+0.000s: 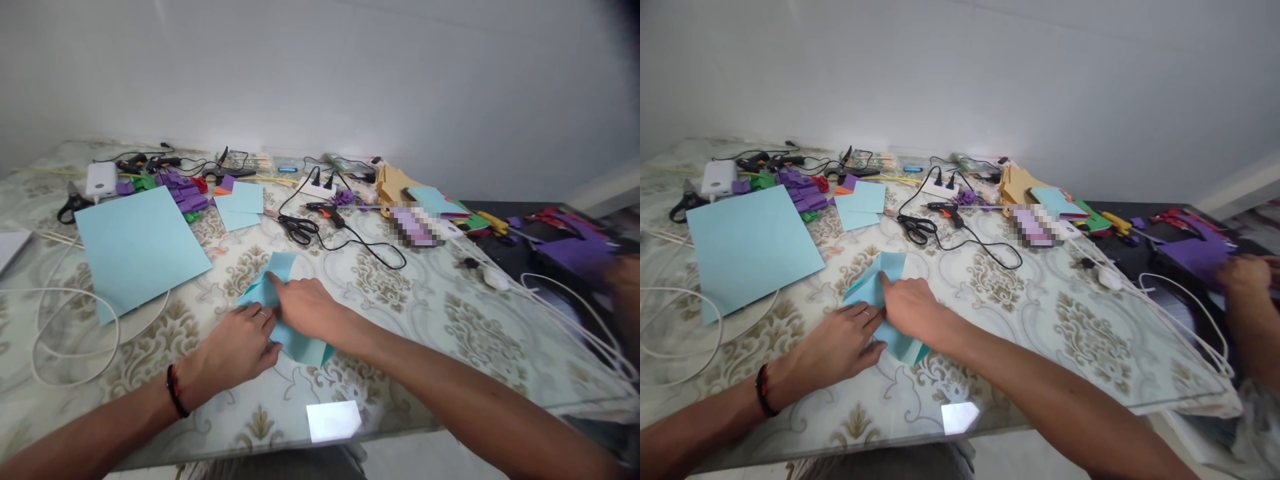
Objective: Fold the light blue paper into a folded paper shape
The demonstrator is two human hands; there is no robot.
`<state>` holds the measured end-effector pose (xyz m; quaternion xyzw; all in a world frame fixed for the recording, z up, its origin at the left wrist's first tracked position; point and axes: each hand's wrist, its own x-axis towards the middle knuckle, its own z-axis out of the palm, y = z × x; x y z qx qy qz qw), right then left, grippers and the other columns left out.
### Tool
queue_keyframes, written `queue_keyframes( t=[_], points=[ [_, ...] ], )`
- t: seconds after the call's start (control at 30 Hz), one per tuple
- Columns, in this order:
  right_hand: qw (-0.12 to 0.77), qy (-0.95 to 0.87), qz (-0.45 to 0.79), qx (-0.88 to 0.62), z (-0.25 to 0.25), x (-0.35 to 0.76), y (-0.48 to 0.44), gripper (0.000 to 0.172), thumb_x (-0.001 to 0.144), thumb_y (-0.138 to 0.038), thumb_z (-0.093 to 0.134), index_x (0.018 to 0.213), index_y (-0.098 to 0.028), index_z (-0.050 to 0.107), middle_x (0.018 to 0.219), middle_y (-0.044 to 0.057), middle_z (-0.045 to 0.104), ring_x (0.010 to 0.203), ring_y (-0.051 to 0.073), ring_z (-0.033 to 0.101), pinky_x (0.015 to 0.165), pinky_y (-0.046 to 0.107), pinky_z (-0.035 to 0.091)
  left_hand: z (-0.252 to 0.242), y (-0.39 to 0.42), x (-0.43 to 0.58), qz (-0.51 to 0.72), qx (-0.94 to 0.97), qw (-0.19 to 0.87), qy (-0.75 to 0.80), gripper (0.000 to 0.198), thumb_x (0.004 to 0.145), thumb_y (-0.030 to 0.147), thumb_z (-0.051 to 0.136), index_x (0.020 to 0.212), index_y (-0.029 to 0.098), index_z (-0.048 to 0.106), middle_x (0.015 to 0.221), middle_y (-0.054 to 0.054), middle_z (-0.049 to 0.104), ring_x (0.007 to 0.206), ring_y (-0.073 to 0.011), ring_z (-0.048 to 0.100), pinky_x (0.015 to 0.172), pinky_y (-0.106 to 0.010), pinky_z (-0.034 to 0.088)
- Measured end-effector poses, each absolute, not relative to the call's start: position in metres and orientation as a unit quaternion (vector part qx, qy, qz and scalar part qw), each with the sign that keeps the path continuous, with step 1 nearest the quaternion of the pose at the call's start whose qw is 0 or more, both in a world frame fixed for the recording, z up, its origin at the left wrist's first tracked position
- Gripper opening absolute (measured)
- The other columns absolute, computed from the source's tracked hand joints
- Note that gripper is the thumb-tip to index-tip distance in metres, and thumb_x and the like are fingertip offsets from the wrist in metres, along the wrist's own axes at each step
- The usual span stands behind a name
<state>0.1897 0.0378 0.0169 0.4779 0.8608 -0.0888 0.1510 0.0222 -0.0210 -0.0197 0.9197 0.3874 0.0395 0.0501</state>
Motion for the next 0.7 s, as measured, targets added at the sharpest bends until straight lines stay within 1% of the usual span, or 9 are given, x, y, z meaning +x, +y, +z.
queue_keyframes(
  t=[0.1, 0.17, 0.27, 0.4, 0.47, 0.6, 0.7],
  points=[
    [0.150, 0.863, -0.089, 0.473, 0.020, 0.191, 0.037, 0.071, 0.094, -0.026, 0.052, 0.160, -0.009, 0.033, 0.103, 0.020, 0.079, 0.098, 0.035, 0.077, 0.075, 0.039, 0.053, -0.019, -0.021, 0.023, 0.036, 0.920, 0.046, 0.388, 0.035, 0.098, 0.032, 0.060, 0.121, 0.006, 0.067, 0.107, -0.015, 0.075, 0.099, -0.0329, 0.069, 0.085, -0.050, 0.059],
    [0.149, 0.867, -0.089, 0.468, 0.024, 0.194, 0.035, 0.065, 0.094, -0.024, 0.051, 0.157, -0.012, 0.039, 0.103, 0.019, 0.079, 0.097, 0.035, 0.077, 0.073, 0.039, 0.051, -0.018, -0.022, 0.023, 0.034, 0.921, 0.044, 0.387, 0.037, 0.098, 0.033, 0.059, 0.123, 0.006, 0.067, 0.108, -0.015, 0.075, 0.099, -0.0329, 0.069, 0.085, -0.049, 0.059],
    [0.150, 0.872, -0.089, 0.458, 0.031, 0.198, 0.030, 0.053, 0.094, -0.020, 0.050, 0.147, -0.017, 0.051, 0.101, 0.017, 0.079, 0.093, 0.034, 0.077, 0.070, 0.037, 0.049, -0.018, -0.022, 0.023, 0.031, 0.921, 0.039, 0.386, 0.038, 0.098, 0.032, 0.060, 0.125, 0.007, 0.067, 0.107, -0.016, 0.075, 0.099, -0.0325, 0.070, 0.085, -0.047, 0.058],
    [0.161, 0.877, -0.095, 0.443, 0.039, 0.204, 0.022, 0.044, 0.090, -0.016, 0.053, 0.133, -0.020, 0.063, 0.094, 0.014, 0.079, 0.088, 0.033, 0.077, 0.067, 0.035, 0.046, -0.019, -0.022, 0.022, 0.030, 0.923, 0.032, 0.383, 0.041, 0.099, 0.033, 0.059, 0.129, 0.005, 0.065, 0.110, -0.017, 0.075, 0.102, -0.0327, 0.070, 0.087, -0.047, 0.057],
    [0.166, 0.879, -0.099, 0.436, 0.042, 0.205, 0.018, 0.042, 0.090, -0.016, 0.054, 0.131, -0.021, 0.065, 0.091, 0.013, 0.079, 0.086, 0.032, 0.077, 0.066, 0.034, 0.045, -0.019, -0.022, 0.022, 0.031, 0.923, 0.029, 0.381, 0.043, 0.100, 0.033, 0.058, 0.130, 0.003, 0.064, 0.112, -0.018, 0.075, 0.102, -0.0330, 0.070, 0.087, -0.048, 0.057],
    [0.165, 0.881, -0.103, 0.430, 0.043, 0.209, 0.015, 0.044, 0.091, -0.016, 0.052, 0.133, -0.021, 0.065, 0.090, 0.013, 0.079, 0.085, 0.031, 0.076, 0.065, 0.034, 0.044, -0.021, -0.023, 0.022, 0.037, 0.924, 0.025, 0.379, 0.046, 0.099, 0.032, 0.060, 0.132, 0.001, 0.063, 0.110, -0.018, 0.075, 0.100, -0.0325, 0.070, 0.086, -0.047, 0.057],
    [0.161, 0.883, -0.106, 0.427, 0.042, 0.212, 0.014, 0.039, 0.090, -0.016, 0.052, 0.124, -0.024, 0.070, 0.089, 0.012, 0.079, 0.085, 0.030, 0.076, 0.066, 0.033, 0.043, -0.024, -0.024, 0.022, 0.044, 0.924, 0.024, 0.378, 0.043, 0.099, 0.032, 0.060, 0.129, 0.003, 0.064, 0.106, -0.016, 0.075, 0.098, -0.0323, 0.070, 0.085, -0.047, 0.057]
  ],
)
